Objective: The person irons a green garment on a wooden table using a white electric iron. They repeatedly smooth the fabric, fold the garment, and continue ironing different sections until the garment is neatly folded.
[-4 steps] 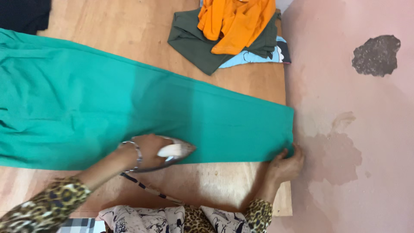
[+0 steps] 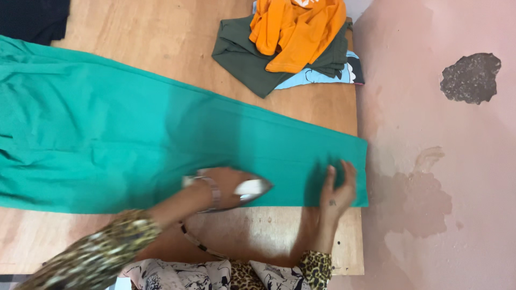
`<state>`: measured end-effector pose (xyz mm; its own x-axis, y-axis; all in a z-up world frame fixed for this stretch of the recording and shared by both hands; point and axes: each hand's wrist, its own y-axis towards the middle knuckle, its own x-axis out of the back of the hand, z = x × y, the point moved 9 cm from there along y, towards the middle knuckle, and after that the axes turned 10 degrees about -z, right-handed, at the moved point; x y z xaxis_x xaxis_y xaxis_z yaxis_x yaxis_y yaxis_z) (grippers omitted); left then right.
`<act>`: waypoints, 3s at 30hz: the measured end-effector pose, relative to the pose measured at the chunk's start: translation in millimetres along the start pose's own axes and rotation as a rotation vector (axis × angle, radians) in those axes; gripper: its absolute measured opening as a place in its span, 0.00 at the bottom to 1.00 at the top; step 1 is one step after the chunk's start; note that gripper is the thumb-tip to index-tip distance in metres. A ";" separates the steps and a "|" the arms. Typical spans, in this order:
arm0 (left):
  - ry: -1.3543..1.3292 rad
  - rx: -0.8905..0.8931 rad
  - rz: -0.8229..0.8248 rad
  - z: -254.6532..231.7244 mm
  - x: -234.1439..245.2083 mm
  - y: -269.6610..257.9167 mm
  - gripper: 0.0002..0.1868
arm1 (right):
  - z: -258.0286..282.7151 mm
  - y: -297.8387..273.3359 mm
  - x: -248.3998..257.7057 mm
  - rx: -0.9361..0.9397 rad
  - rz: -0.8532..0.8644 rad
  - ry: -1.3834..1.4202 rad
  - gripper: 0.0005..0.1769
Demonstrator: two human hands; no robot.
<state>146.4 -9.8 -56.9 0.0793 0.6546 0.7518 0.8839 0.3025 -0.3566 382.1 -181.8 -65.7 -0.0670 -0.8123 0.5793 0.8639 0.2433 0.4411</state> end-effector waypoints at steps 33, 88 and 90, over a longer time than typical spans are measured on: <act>-0.150 0.816 -0.883 288.2 141.1 -31.1 0.29 | -29.4 6.0 -88.8 0.186 0.196 -0.415 0.43; -0.773 0.525 -0.815 150.7 13.9 119.7 0.54 | 79.4 -95.4 -171.2 -0.013 0.454 0.174 0.30; -1.122 0.494 -0.814 90.1 -17.4 123.7 0.44 | 64.4 -73.9 -168.6 -0.035 0.473 0.380 0.27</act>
<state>212.9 78.7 -164.0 -0.9470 0.3047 0.1014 0.2467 0.8925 -0.3777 297.4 -28.7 -151.8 0.5056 -0.7544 0.4187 0.7727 0.6118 0.1693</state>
